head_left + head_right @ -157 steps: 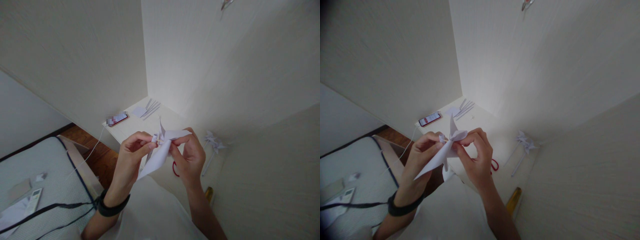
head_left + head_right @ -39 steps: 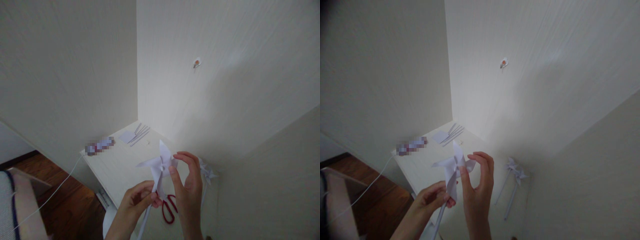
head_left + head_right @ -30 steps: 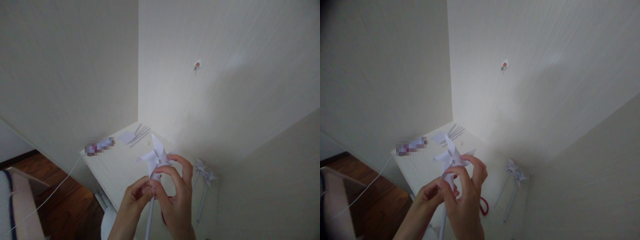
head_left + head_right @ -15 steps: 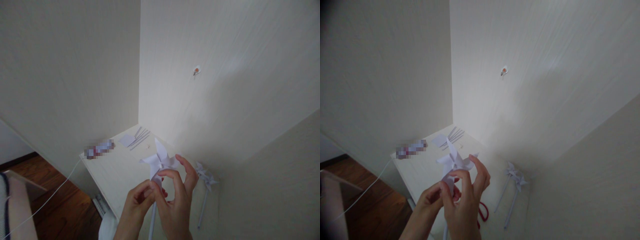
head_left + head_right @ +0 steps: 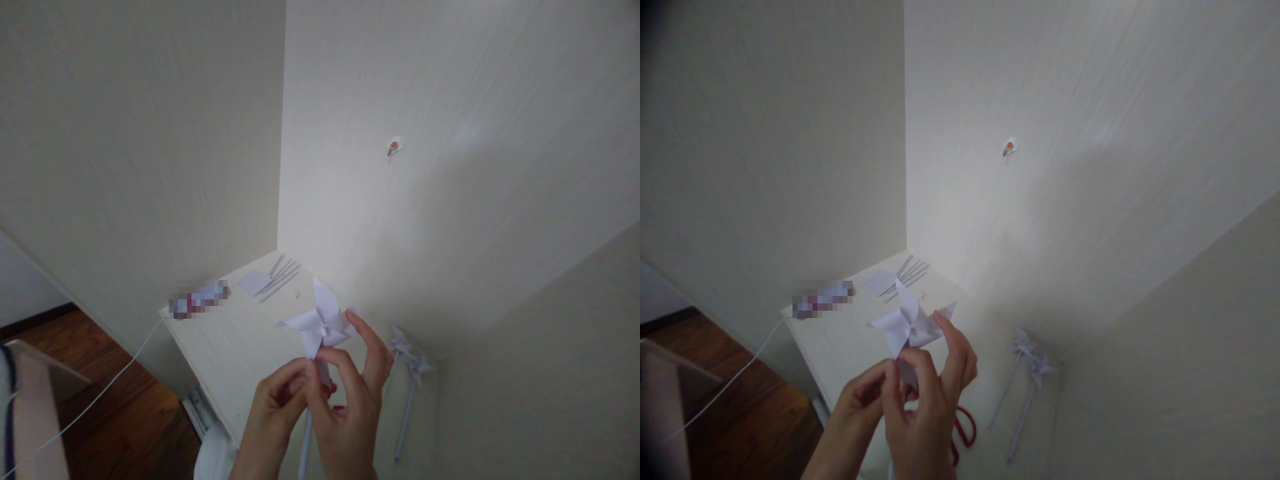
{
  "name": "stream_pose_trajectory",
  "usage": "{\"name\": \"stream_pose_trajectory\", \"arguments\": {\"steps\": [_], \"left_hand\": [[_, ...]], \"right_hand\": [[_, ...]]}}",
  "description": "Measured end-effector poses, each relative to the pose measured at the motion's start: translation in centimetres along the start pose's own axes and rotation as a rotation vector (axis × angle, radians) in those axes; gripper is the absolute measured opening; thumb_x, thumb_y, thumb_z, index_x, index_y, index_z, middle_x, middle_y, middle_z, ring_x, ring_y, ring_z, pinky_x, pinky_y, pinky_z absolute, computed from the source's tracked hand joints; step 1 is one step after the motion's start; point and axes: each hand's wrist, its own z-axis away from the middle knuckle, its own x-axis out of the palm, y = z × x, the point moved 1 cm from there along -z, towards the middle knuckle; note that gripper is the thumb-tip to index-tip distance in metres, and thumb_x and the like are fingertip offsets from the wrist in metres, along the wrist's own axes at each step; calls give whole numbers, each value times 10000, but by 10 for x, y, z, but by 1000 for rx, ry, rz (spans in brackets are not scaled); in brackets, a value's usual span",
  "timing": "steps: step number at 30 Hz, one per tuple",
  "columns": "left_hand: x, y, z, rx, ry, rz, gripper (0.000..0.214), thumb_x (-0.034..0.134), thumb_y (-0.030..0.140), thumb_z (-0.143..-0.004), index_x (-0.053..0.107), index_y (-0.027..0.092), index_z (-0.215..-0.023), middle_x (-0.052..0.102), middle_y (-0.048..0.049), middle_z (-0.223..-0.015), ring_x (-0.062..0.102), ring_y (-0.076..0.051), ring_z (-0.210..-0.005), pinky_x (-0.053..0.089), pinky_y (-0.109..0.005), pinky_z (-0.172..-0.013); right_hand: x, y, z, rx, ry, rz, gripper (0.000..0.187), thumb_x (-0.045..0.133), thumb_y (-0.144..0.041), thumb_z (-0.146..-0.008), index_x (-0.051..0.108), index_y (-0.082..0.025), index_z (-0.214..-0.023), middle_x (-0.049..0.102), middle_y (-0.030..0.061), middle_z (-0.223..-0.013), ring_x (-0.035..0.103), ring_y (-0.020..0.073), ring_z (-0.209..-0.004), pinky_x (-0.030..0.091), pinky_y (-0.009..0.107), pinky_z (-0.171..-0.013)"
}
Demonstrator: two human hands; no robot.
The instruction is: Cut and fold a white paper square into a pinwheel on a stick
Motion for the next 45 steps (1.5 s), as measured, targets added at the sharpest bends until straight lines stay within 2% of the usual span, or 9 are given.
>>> {"name": "stream_pose_trajectory", "arguments": {"steps": [7,12,21,23,25,27,30,37,45], "left_hand": [[-8,13,-11,62,52,27,230,806,316,-691,777,185,-878,749,-34,-780,666,-183,-744,531,-255,-765],[-12,26,-18,149,95,70,160,786,297,-730,770,199,-856,747,-13,-771,664,-142,-751,535,-208,-751],[-11,32,-22,31,54,-12,356,754,417,-748,704,188,-1015,733,-28,-856,492,-59,-342,366,-178,-262],[-13,36,-25,58,20,-27,310,748,397,-763,717,206,-1005,741,-14,-853,552,-85,-376,452,-206,-301],[-17,42,-29,173,29,-47,242,780,314,-750,746,220,-971,761,-9,-888,707,-126,-668,590,-192,-588],[-22,49,-33,226,23,-81,287,765,286,-778,741,233,-1060,770,-31,-1025,714,-176,-982,575,-239,-879],[-31,64,-41,275,56,-128,370,767,289,-780,712,234,-1142,747,-62,-1155,685,-225,-1092,531,-338,-997],[-39,108,-43,437,144,-320,431,770,304,-757,707,203,-1171,693,-94,-1271,648,-277,-1157,514,-421,-1017],[-42,96,-20,728,368,-331,224,745,238,-788,766,238,-1010,776,-22,-1021,722,-187,-941,586,-302,-873]], "right_hand": [[0,11,1,95,45,-195,144,576,-266,-878,518,-236,-1006,512,99,-1257,494,247,-1163,424,383,-912],[8,16,3,261,-308,-376,227,545,-382,-919,544,-223,-1081,689,48,-988,671,193,-915,523,305,-795],[29,15,21,423,-636,-507,386,371,-438,-1002,618,-188,-844,592,-11,-619,569,131,-580,415,234,-571],[32,15,23,518,-620,-572,422,361,-485,-996,585,-185,-801,515,-24,-603,501,120,-552,387,233,-545],[33,13,23,600,-550,-633,436,369,-539,-977,566,-195,-797,476,-30,-606,450,119,-532,362,236,-508],[32,11,23,654,-473,-665,436,399,-583,-950,552,-208,-786,461,-30,-612,413,122,-523,324,237,-469],[28,7,20,674,-420,-687,432,422,-602,-930,533,-219,-765,432,-36,-604,378,122,-518,289,238,-459],[25,3,19,621,-423,-747,391,415,-530,-957,492,-214,-741,362,-59,-580,303,102,-504,228,231,-458],[27,-6,32,617,-487,-802,344,438,-450,-973,510,-201,-747,269,-91,-540,243,83,-472,184,227,-443]]}}
